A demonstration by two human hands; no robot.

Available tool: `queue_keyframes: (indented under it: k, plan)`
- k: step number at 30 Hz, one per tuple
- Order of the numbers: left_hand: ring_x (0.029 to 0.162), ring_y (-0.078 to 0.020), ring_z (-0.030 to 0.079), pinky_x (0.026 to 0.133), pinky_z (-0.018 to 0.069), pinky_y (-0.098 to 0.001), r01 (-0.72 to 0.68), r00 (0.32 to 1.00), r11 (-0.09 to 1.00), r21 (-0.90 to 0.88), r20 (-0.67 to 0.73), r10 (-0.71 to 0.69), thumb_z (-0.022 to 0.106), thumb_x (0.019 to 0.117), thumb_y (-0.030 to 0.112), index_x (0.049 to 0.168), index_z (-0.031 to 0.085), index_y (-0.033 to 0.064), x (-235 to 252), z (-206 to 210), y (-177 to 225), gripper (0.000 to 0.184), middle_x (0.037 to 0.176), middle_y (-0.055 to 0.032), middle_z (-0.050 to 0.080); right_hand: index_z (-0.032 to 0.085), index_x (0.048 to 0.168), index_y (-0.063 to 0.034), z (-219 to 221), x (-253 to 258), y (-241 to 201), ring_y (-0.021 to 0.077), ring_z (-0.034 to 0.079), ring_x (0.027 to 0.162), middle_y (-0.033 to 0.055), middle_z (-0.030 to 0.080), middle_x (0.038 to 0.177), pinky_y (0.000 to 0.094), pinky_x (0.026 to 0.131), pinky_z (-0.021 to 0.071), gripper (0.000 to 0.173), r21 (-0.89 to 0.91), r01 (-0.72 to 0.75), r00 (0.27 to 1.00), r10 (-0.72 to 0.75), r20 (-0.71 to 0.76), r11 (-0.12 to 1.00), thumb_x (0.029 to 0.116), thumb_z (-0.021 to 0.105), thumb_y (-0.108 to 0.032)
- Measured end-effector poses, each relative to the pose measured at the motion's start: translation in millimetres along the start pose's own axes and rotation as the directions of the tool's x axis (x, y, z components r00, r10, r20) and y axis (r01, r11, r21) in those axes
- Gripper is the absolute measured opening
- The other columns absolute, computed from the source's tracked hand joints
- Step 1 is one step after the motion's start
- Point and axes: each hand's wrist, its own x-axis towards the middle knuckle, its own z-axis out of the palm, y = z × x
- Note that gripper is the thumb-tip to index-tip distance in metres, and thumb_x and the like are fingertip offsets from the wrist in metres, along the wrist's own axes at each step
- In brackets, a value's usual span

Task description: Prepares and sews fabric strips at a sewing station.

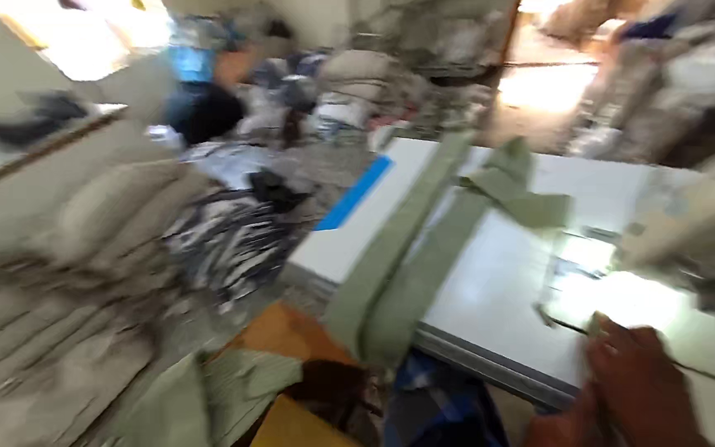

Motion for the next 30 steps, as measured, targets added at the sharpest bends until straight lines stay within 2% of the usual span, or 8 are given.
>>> queue_keyframes:
  k: [1,5,9,12,16,26,28,30]
  plan:
    - [0.086,-0.0285,0.076,0.081,0.0613,-0.0468,0.025,0.999,1.000,-0.012,0.025,-0.025,0.060,0.0998,0.008,0.146,0.052,-0.0047,2,-4,3,0.048,0.109,-0.0187,0.075,0.061,0.137,0.0039,2,4,-2,0.0475,0.067,0.091,0.0332,0.060,0.118,0.0610,0.073,0.0563,0.040,-0.028,-0.039,0.999,0.038,-0.016,0.999,0.0991,0.059,-0.010]
    - [0.096,-0.0205,0.075,0.087,0.0606,-0.0408,0.060,0.993,0.998,-0.022,0.106,-0.057,0.056,0.1031,0.012,0.153,0.043,-0.0016,6,-7,-4,0.053,0.124,-0.0151,0.072,0.060,0.139,0.0017,6,10,-3,0.0363,0.068,0.075,0.0253,0.060,0.118,0.0516,0.064,0.0591,0.043,-0.051,-0.099,0.995,0.097,-0.035,0.994,0.0979,0.064,-0.009]
    - [0.108,-0.0163,0.072,0.095,0.0584,-0.0353,0.056,0.990,0.997,-0.059,0.133,-0.048,0.055,0.1035,0.011,0.154,0.040,-0.0016,10,-9,-9,0.055,0.134,-0.0146,0.066,0.060,0.138,0.0023,5,7,-4,0.0308,0.067,0.073,0.0214,0.060,0.112,0.0442,0.062,0.0585,0.041,-0.059,-0.082,0.995,0.079,-0.055,0.995,0.0983,0.064,-0.009]
    - [0.110,-0.0132,0.071,0.095,0.0580,-0.0319,0.054,0.990,0.996,-0.067,0.131,-0.045,0.055,0.1038,0.010,0.155,0.040,-0.0013,11,-9,-8,0.054,0.139,-0.0129,0.064,0.061,0.138,0.0016,4,8,-2,0.0289,0.067,0.073,0.0203,0.060,0.110,0.0415,0.061,0.0582,0.042,-0.063,-0.088,0.995,0.085,-0.051,0.994,0.0981,0.065,-0.009]
    - [0.105,-0.0140,0.072,0.092,0.0588,-0.0318,0.047,0.991,0.999,-0.025,0.129,-0.043,0.055,0.1035,0.010,0.154,0.040,-0.0024,10,-10,-5,0.054,0.134,-0.0136,0.066,0.060,0.140,-0.0004,1,9,-2,0.0287,0.067,0.073,0.0190,0.060,0.113,0.0432,0.062,0.0585,0.043,-0.043,-0.100,0.995,0.099,-0.012,0.994,0.0986,0.065,-0.010]
    - [0.110,-0.0160,0.071,0.096,0.0570,-0.0328,0.033,0.991,0.999,0.011,0.133,-0.034,0.055,0.1032,0.010,0.153,0.040,-0.0043,13,-8,-3,0.054,0.136,-0.0145,0.066,0.061,0.141,-0.0016,9,12,0,0.0282,0.067,0.073,0.0187,0.060,0.113,0.0420,0.062,0.0583,0.043,-0.055,-0.093,0.995,0.090,-0.051,0.994,0.0985,0.064,-0.009]
    - [0.107,-0.0200,0.073,0.094,0.0579,-0.0368,0.028,0.992,1.000,0.010,0.123,-0.029,0.056,0.1031,0.009,0.153,0.041,-0.0052,11,-5,-2,0.054,0.134,-0.0160,0.066,0.062,0.140,-0.0022,11,11,3,0.0311,0.067,0.072,0.0203,0.061,0.114,0.0457,0.061,0.0582,0.042,-0.049,-0.084,0.994,0.080,-0.074,0.995,0.0979,0.064,-0.007]
    - [0.097,-0.0248,0.075,0.087,0.0602,-0.0359,-0.099,0.995,0.995,-0.003,0.018,0.099,0.058,0.1016,0.009,0.143,0.050,-0.0128,8,-3,-9,0.048,0.124,-0.0222,0.070,0.064,0.137,-0.0024,12,8,7,0.0379,0.068,0.074,0.0244,0.063,0.111,0.0523,0.060,0.0575,0.041,-0.023,-0.054,0.994,0.052,-0.101,0.998,0.0963,0.063,-0.005]
